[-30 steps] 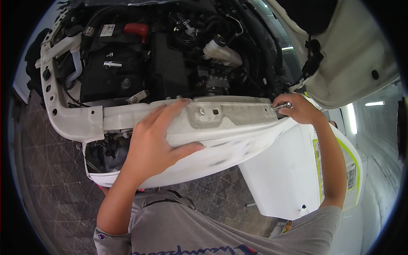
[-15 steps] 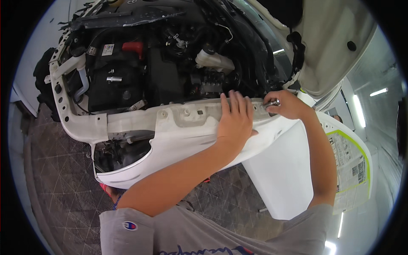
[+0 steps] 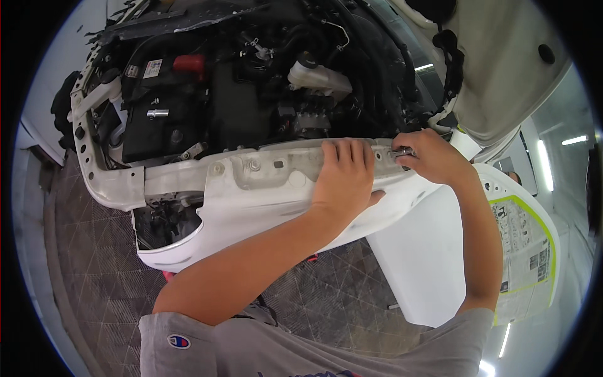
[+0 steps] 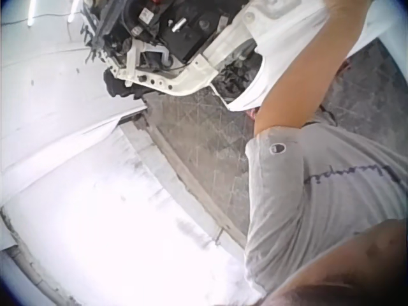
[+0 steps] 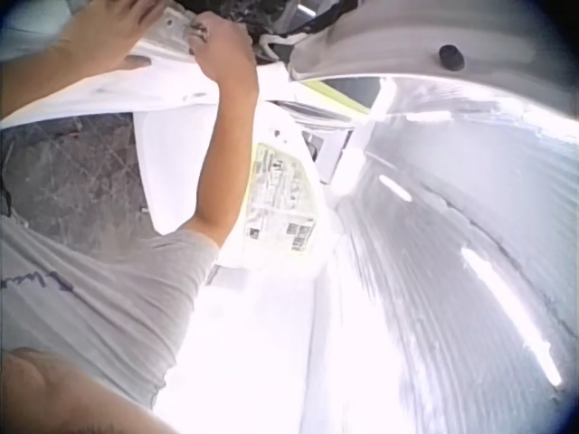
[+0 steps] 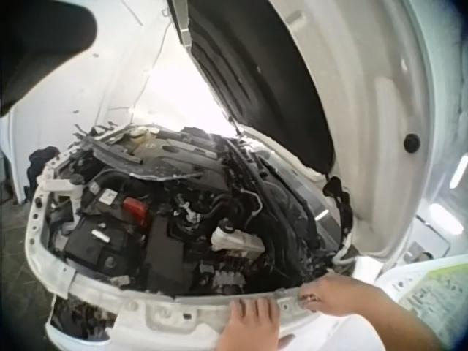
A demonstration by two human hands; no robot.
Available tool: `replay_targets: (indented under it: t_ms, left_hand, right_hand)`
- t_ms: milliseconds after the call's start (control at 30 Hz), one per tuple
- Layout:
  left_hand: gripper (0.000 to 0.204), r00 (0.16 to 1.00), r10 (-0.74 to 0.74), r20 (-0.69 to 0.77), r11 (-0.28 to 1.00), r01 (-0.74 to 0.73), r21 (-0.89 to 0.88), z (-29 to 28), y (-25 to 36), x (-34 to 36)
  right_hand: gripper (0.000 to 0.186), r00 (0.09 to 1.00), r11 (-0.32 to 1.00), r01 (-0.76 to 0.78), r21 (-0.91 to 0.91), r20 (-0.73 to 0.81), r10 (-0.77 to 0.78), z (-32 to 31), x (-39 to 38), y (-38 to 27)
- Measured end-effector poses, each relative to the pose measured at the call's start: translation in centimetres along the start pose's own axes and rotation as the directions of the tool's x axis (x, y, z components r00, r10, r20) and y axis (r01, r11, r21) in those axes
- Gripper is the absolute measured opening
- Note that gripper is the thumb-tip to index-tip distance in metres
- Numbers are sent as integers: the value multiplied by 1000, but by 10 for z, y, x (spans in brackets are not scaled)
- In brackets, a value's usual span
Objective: The person aligns a car fender panel onto the vehicle frame by hand, then tightens the mounting bolts using a ratchet wrench.
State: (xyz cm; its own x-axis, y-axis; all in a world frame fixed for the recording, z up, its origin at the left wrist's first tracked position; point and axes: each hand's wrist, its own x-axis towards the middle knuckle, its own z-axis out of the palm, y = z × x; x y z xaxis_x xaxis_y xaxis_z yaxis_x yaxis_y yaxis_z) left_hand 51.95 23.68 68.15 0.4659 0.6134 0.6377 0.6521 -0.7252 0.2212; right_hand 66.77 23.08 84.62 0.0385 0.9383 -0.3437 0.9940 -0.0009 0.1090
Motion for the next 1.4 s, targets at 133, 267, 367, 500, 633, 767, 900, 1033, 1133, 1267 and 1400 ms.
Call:
replay_targets:
  t_ms: [133, 267, 367, 500, 633, 767, 900, 1033, 1133, 1267, 1400]
  left_hand:
    - [81, 1000, 0, -12, 994, 2, 107, 2, 8, 7]
    - [79, 999, -20, 49, 998, 17, 56, 5, 8, 8]
    - [79, 1000, -5, 21, 999, 4, 48, 9, 9, 7]
    - [79, 998, -50, 27, 999, 50, 11, 6, 11, 8]
    - [79, 997, -48, 67, 999, 49, -10, 6, 11, 10]
    - [76, 993, -37, 112, 999, 34, 33, 2, 12, 11]
    - [74, 990, -29, 140, 999, 23, 39, 2, 12, 11]
    - [79, 996, -21, 82, 999, 17, 42, 5, 11, 9]
    - [79, 997, -13, 72, 998, 8, 69, 5, 19, 10]
    - [79, 997, -32, 75, 999, 30, 27, 9, 9, 10]
    - [78, 996, -1, 87, 1000, -1, 18, 5, 10, 14]
  right_hand:
    - [24, 992, 994, 112, -11, -65, -112, 1, 4, 9]
    - [26, 998, 998, 61, 16, -29, -60, -1, 13, 12]
    - [25, 987, 988, -152, 38, 65, 150, 1, 17, 0]
    - [26, 890, 816, -451, 361, 259, 376, 0, 32, 6]
    - [29, 920, 927, -371, 60, 164, 357, -6, 27, -18]
    - [34, 960, 960, -278, -33, 27, 279, -3, 19, -32]
    - [28, 999, 998, 31, -49, -42, -33, 6, 14, -4]
    - [26, 976, 979, 191, -63, -93, -197, 9, 19, 1]
    - [30, 860, 619, -484, 618, 204, 468, 13, 29, 12]
    - [26, 786, 533, -595, 602, 299, 541, -1, 35, -18]
    - [26, 952, 950, -300, 90, 98, 292, -4, 15, -34]
